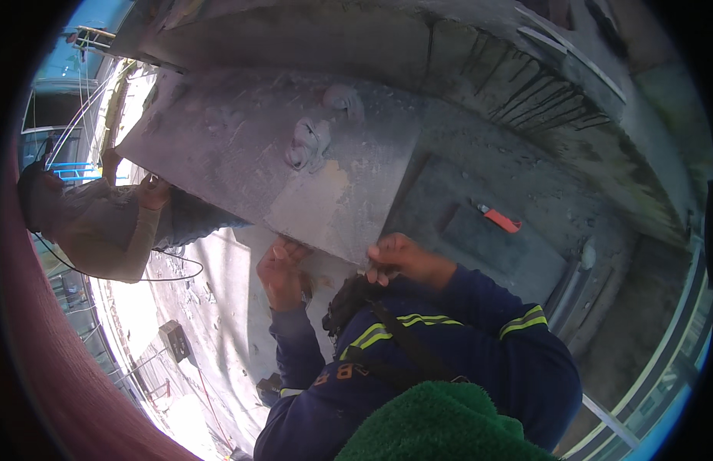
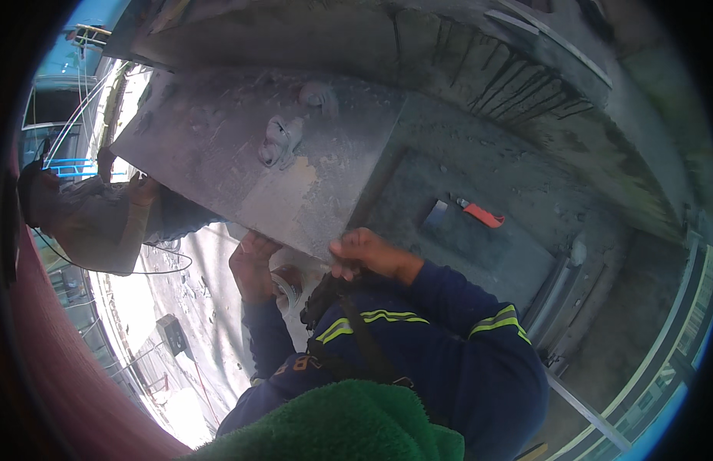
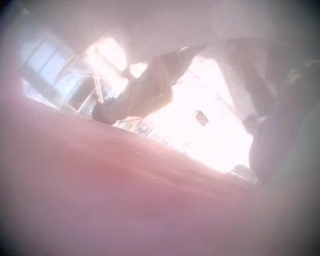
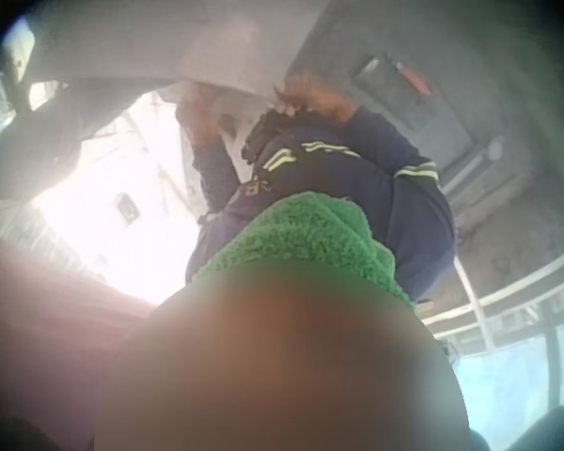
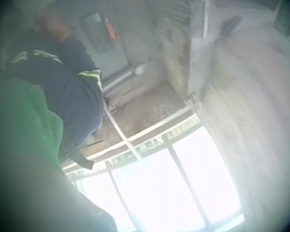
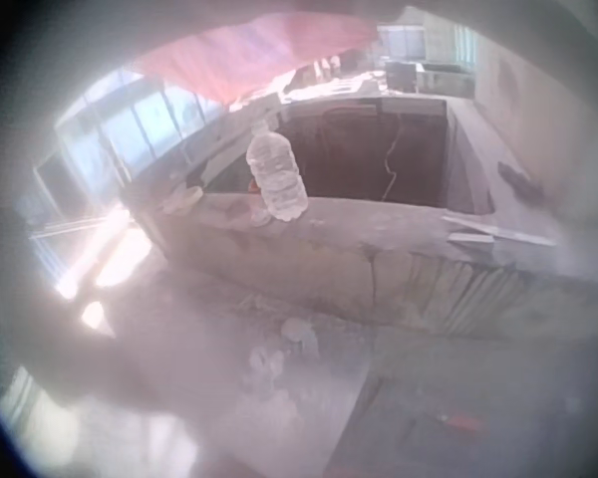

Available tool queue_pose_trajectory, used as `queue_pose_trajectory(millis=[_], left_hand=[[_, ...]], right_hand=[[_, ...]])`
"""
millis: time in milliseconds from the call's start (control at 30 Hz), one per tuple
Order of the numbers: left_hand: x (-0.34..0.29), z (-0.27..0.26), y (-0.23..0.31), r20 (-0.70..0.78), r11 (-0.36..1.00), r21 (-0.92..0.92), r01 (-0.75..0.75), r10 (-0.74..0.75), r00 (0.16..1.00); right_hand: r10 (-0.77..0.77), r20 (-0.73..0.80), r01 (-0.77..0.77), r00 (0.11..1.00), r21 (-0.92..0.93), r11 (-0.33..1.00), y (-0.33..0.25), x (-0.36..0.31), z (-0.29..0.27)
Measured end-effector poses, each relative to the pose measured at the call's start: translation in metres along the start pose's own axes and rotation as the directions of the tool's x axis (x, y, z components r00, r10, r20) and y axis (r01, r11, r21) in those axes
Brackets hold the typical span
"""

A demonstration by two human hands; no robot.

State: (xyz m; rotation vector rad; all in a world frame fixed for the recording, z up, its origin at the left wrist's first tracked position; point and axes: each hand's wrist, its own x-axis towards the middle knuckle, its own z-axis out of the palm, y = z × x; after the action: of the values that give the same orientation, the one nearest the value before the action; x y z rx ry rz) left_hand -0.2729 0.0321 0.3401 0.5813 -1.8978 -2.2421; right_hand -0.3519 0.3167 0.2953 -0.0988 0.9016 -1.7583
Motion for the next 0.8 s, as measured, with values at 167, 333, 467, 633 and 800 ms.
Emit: queue_pose_trajectory(millis=[167, 333, 467, 633, 800], left_hand=[[0.055, 0.043, 0.068, -0.057, 0.920, 0.353, -0.167, 0.199, 0.978], [0.113, 0.088, 0.114, -0.029, 0.902, 0.371, -0.223, 0.251, 0.967], [0.154, 0.124, 0.137, 0.027, 0.868, 0.362, -0.338, 0.353, 0.935], [0.194, 0.154, 0.164, 0.131, 0.791, 0.452, -0.413, 0.399, 0.908], [0.221, 0.174, 0.176, 0.172, 0.809, 0.419, -0.413, 0.376, 0.911]], right_hand=[[-0.166, 0.005, 0.166, 0.986, 0.033, 0.986, -0.077, -0.007, 0.004], [-0.295, -0.048, 0.295, 0.954, -0.023, 0.955, -0.145, -0.012, 0.000], [-0.455, -0.209, 0.383, 0.866, -0.308, 0.871, -0.183, -0.024, -0.012], [-0.894, -0.240, 0.328, 0.379, -0.868, 0.373, -0.220, -0.025, -0.033], [-0.976, 0.142, -0.007, 0.166, -0.989, -0.145, -0.253, -0.027, -0.057]])
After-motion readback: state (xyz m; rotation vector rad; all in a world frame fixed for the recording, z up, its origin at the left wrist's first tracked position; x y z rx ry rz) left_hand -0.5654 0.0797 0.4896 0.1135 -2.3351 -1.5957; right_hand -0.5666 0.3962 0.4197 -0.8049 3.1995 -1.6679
